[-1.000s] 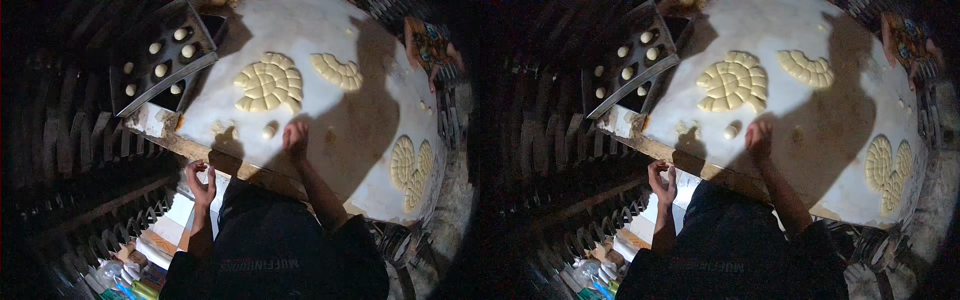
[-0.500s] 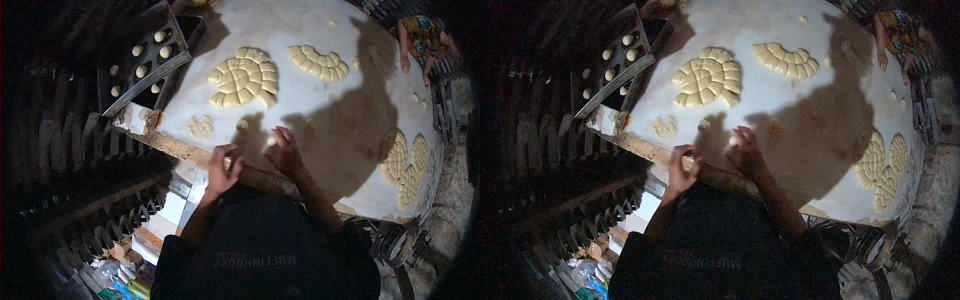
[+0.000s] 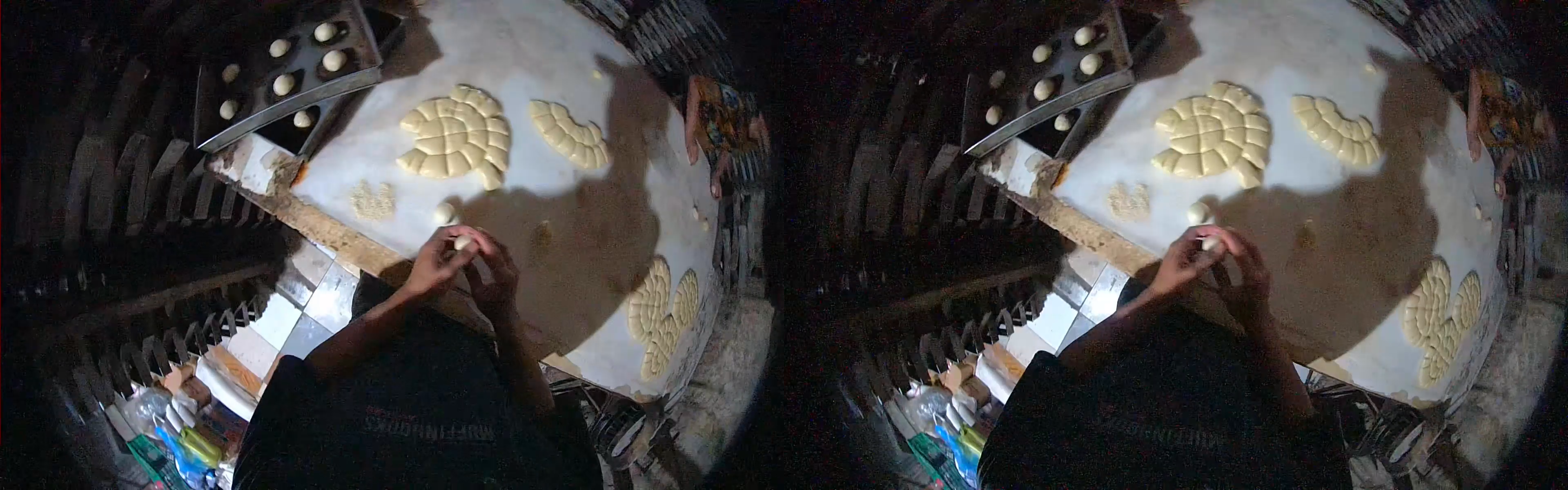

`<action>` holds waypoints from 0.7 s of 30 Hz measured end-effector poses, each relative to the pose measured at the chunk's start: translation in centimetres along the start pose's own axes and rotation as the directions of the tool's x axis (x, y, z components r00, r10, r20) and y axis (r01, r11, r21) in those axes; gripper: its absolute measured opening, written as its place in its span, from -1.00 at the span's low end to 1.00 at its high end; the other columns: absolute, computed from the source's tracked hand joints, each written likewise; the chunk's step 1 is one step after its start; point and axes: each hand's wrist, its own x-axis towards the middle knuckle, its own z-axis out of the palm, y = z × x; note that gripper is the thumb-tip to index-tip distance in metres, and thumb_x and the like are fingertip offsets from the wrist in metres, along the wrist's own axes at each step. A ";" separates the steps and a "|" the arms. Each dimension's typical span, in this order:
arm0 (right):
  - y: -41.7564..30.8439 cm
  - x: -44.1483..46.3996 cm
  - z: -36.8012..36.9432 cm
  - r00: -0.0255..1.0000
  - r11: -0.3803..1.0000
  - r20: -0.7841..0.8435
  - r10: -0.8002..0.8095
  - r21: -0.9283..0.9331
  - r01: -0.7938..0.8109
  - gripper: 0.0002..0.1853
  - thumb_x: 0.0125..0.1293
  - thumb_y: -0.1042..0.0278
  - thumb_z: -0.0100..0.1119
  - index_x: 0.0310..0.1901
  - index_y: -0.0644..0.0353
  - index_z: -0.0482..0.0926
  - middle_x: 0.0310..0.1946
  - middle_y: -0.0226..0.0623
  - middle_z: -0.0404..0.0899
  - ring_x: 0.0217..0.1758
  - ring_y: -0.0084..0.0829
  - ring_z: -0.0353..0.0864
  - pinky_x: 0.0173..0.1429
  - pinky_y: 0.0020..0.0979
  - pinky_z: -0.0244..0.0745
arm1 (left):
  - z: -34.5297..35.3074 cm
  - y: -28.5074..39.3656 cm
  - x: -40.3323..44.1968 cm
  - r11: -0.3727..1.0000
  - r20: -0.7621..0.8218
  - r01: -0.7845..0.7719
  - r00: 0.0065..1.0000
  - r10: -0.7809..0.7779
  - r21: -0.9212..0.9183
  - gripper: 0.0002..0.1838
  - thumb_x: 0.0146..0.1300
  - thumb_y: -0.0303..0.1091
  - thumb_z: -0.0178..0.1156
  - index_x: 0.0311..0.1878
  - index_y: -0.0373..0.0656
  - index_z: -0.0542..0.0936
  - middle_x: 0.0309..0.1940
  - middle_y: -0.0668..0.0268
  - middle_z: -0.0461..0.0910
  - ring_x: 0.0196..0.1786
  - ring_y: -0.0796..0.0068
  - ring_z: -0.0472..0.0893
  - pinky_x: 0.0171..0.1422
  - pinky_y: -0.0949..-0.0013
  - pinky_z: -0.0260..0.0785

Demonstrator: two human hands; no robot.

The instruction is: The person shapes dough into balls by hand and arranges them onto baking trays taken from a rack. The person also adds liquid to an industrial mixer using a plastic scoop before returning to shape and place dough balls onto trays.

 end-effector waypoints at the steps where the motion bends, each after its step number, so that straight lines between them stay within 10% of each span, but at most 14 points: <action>1: -1.2 1.1 1.2 1.000 1.000 0.017 -0.004 0.007 0.004 -0.55 0.15 0.50 0.18 0.12 0.22 0.43 0.02 -0.06 0.51 0.11 -0.09 0.49 0.12 -0.19 0.45 | -1.4 1.2 -1.1 0.979 -0.082 0.177 0.979 -0.185 -0.099 -0.71 0.29 -0.40 0.15 0.05 -0.21 0.43 -0.19 0.27 0.54 -0.15 0.48 0.54 0.01 0.37 0.43; 4: -4.0 5.4 4.9 0.992 0.974 0.122 0.005 0.224 -0.033 -0.60 0.17 0.50 0.15 0.09 0.20 0.46 -0.01 -0.08 0.53 0.07 -0.10 0.52 0.12 -0.21 0.45 | -5.9 5.5 -2.6 0.971 -0.396 0.098 0.901 -0.180 -0.218 -0.64 0.32 -0.36 0.08 0.15 -0.18 0.34 -0.05 0.25 0.43 0.00 0.44 0.48 0.06 0.35 0.42; 14: -2.6 15.7 16.4 0.854 0.940 0.473 -0.215 -0.138 0.313 -0.61 0.04 0.68 0.10 -0.02 0.26 0.47 -0.12 -0.06 0.49 -0.12 -0.13 0.54 -0.07 -0.24 0.50 | -29.0 6.1 -9.0 0.995 -0.851 -0.099 0.523 0.048 -0.004 -0.86 0.30 -0.39 0.10 -0.11 -0.11 0.45 -0.28 0.42 0.43 -0.25 0.62 0.42 -0.17 0.45 0.35; 18: -1.4 17.2 16.3 0.871 0.948 0.470 -0.141 0.317 -0.018 -0.58 0.15 0.59 0.02 0.10 0.35 0.41 -0.25 -0.18 0.55 -0.30 -0.37 0.55 -0.21 -0.42 0.50 | -35.6 5.2 -12.0 0.988 -0.909 -0.127 0.397 0.127 0.083 -0.91 0.32 -0.39 0.08 -0.14 -0.09 0.45 -0.27 0.46 0.43 -0.24 0.63 0.40 -0.12 0.48 0.29; 21: -6.0 21.2 14.0 0.660 0.240 0.718 0.222 0.616 -0.750 -0.44 0.16 0.50 0.03 0.24 0.34 0.23 -0.01 -0.10 0.46 -0.07 -0.27 0.56 0.13 -0.34 0.50 | -41.7 0.0 -15.3 0.991 -0.928 -0.086 0.350 0.126 0.102 -0.92 0.34 -0.37 0.05 -0.17 -0.13 0.46 -0.27 0.41 0.44 -0.19 0.61 0.41 -0.06 0.54 0.25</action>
